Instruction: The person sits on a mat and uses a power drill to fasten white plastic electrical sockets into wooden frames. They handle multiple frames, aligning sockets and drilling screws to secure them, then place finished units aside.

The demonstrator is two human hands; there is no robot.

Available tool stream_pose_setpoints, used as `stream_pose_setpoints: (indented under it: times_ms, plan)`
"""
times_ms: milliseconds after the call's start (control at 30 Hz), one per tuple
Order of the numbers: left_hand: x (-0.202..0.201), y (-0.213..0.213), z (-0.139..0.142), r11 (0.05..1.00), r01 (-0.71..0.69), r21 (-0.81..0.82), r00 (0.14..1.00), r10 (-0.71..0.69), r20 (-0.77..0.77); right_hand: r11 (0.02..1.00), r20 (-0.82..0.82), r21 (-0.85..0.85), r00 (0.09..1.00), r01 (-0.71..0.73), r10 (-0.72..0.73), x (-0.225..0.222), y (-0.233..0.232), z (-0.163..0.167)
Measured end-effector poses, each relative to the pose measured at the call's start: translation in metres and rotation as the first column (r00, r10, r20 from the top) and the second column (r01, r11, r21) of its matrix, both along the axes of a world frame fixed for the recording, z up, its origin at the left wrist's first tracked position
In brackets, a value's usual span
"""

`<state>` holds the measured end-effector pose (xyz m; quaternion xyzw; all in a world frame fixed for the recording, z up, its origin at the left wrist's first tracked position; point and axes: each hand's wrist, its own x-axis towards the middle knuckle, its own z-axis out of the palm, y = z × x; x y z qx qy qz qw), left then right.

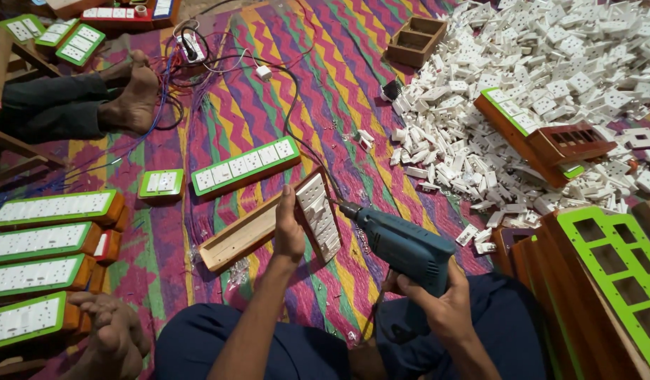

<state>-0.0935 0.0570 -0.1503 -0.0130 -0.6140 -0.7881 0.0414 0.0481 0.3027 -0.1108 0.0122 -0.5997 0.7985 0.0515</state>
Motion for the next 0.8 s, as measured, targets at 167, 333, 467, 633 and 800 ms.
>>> stream_pose_setpoints:
  times_ms: [167, 333, 467, 633, 800]
  plan:
    - [0.003, 0.001, 0.005, 0.996, 0.075, 0.051, 0.996, -0.073, -0.051, 1.000, -0.010, -0.006, 1.000, -0.016, 0.016, 0.001, 0.000, 0.004]
    - [0.005, 0.003, 0.009, 0.996, 0.084, 0.008, 0.993, -0.083, -0.087, 0.999, 0.002, -0.032, 1.000, -0.016, 0.017, 0.002, 0.000, 0.008]
    - [0.006, 0.006, 0.011, 0.996, 0.078, 0.051, 0.995, -0.074, -0.068, 0.998, 0.038, -0.061, 0.999, -0.017, 0.019, -0.001, 0.000, 0.007]
    - [0.007, 0.010, 0.013, 0.991, 0.048, 0.125, 0.999, -0.047, -0.008, 0.997, -0.045, -0.049, 0.997, -0.061, 0.059, -0.005, 0.006, -0.002]
    - [0.007, 0.013, 0.014, 0.985, 0.079, 0.151, 0.997, -0.080, -0.001, 0.999, 0.055, -0.045, 0.998, 0.002, 0.001, -0.008, 0.009, -0.012]
